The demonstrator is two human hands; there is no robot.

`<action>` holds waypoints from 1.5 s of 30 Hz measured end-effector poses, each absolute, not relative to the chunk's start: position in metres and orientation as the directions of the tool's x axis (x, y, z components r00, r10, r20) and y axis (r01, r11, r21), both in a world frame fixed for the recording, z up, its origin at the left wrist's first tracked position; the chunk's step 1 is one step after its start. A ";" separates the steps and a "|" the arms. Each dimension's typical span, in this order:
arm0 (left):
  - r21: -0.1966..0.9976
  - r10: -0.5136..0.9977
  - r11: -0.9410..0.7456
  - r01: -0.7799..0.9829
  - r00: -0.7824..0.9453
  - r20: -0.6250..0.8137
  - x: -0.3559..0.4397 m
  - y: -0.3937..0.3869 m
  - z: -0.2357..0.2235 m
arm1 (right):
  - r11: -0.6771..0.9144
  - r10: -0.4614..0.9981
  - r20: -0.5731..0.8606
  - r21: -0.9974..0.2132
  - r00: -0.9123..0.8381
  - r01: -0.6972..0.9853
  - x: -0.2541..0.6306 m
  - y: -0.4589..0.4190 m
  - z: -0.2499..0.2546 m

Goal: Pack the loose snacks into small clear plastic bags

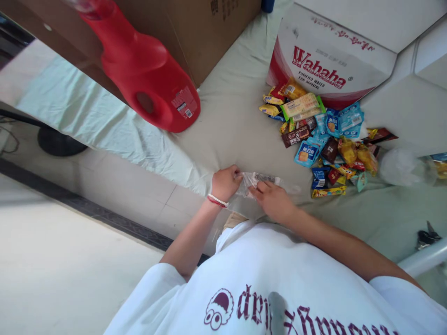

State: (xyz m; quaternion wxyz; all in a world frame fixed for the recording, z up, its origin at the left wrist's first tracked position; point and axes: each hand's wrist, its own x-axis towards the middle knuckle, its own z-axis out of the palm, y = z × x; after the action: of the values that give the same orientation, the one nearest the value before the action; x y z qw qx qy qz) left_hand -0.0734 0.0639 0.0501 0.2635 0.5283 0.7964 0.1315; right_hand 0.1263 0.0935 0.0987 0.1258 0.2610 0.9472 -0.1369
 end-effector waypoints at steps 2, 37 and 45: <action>0.646 0.909 0.415 0.640 -0.263 -0.324 -0.087 0.056 0.057 | 0.855 0.418 -0.277 -0.202 -0.865 0.478 0.134 0.089 0.093; 0.819 0.987 0.124 0.561 0.014 -0.159 -0.024 0.056 0.068 | 0.582 0.696 0.224 -0.733 -0.682 0.352 0.205 0.110 0.048; 0.565 0.988 0.133 0.814 -0.067 -0.137 -0.004 0.053 0.064 | 0.594 0.753 0.145 -0.570 -0.642 0.568 0.217 0.122 0.055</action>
State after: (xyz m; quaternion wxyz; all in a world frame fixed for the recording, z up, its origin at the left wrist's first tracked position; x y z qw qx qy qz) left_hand -0.0043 0.0526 0.0641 0.2514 0.6351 0.7095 0.1734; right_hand 0.2169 0.1216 0.0548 -0.1892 0.3785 0.8724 -0.2446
